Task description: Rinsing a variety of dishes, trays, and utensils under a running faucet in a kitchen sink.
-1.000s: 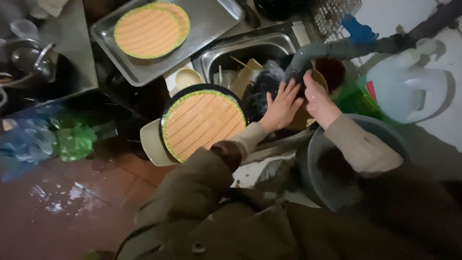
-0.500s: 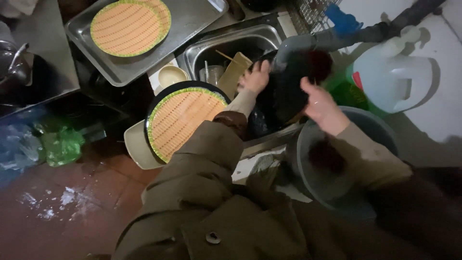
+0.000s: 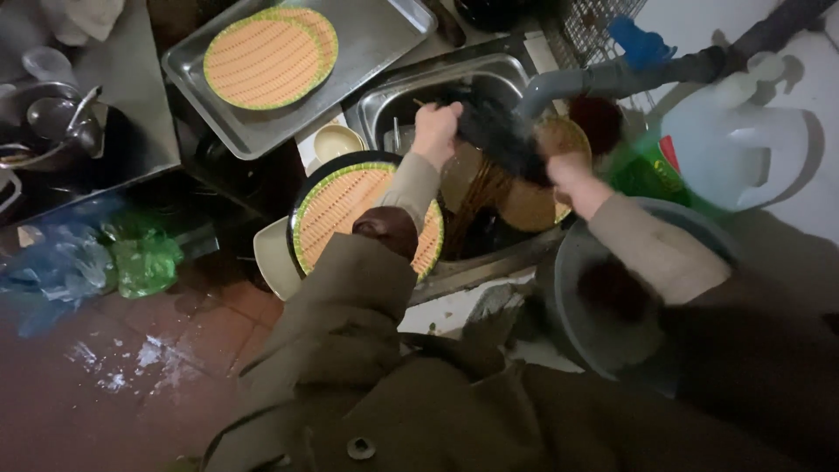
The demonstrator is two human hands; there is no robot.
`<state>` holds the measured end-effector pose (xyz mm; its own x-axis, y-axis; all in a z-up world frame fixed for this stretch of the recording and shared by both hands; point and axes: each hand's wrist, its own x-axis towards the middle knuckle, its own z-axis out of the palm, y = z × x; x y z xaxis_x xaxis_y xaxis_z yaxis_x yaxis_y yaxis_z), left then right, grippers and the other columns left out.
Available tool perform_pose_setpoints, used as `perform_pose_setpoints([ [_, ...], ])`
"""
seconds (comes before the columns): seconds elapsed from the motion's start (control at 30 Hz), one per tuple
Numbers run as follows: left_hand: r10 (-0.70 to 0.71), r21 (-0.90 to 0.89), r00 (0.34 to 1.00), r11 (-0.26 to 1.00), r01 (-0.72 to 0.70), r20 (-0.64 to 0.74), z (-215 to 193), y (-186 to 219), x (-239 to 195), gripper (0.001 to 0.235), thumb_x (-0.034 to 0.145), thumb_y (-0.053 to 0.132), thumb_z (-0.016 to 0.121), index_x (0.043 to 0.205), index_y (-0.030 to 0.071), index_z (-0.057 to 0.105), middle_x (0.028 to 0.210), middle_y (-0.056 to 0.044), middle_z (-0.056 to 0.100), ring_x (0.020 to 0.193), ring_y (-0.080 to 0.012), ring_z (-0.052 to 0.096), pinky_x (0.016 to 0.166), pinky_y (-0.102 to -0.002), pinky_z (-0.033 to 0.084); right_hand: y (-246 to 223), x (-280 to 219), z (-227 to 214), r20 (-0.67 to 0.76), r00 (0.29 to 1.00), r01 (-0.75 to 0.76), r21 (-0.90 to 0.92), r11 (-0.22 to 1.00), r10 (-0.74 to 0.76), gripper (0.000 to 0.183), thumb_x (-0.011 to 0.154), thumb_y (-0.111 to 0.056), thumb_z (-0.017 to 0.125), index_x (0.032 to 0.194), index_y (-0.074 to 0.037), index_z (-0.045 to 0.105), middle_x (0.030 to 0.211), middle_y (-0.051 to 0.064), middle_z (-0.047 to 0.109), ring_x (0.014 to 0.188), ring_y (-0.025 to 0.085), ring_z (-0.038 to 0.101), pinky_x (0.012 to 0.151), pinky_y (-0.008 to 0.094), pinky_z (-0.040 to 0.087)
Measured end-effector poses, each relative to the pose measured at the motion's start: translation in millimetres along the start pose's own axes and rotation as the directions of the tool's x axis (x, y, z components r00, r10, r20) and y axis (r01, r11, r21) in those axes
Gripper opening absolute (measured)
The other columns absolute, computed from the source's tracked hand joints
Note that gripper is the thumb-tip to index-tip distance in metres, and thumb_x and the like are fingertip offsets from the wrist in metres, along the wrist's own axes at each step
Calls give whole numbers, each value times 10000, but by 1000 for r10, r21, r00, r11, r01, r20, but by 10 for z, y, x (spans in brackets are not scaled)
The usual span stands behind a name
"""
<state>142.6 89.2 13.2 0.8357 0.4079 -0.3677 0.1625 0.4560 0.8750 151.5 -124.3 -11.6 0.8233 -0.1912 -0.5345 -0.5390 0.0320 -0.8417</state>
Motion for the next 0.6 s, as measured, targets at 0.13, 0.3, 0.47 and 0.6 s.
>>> perform_pose_setpoints([
  [0.13,373,585,899,685,-435,231,101,-171,-174,510,898,95,693,1362,-70,560,1306,-332,620,1235,-522,603,1013,-594,549,-176,-428,287,245,969,-23,-48,999,34,856,909,-635,702,1505,-70,459,1519,230,492,1356,463,536,932,718,543],
  [0.3,64,769,777,115,-629,626,314,-858,-567,364,958,242,511,1321,211,497,1024,-232,751,997,-457,745,796,-553,625,238,492,185,383,922,-99,83,992,60,840,858,-665,764,1492,-176,512,1541,156,505,1375,416,531,1006,678,519],
  [0.47,-209,660,676,537,-525,707,230,-577,-633,880,993,757,213,1586,124,362,1615,-149,403,1523,-370,309,1245,-578,191,377,565,-291,79,994,-92,280,955,73,595,930,-562,698,1323,-122,616,1265,204,681,926,301,793,811,465,680],
  [0.6,-135,796,785,136,-590,605,-89,79,-911,664,1050,587,391,1544,146,447,1581,-191,462,1502,-384,361,1239,-565,225,-36,-76,-480,0,998,-53,352,934,57,700,881,-664,661,1265,-78,650,1219,272,709,1044,418,765,817,575,656],
])
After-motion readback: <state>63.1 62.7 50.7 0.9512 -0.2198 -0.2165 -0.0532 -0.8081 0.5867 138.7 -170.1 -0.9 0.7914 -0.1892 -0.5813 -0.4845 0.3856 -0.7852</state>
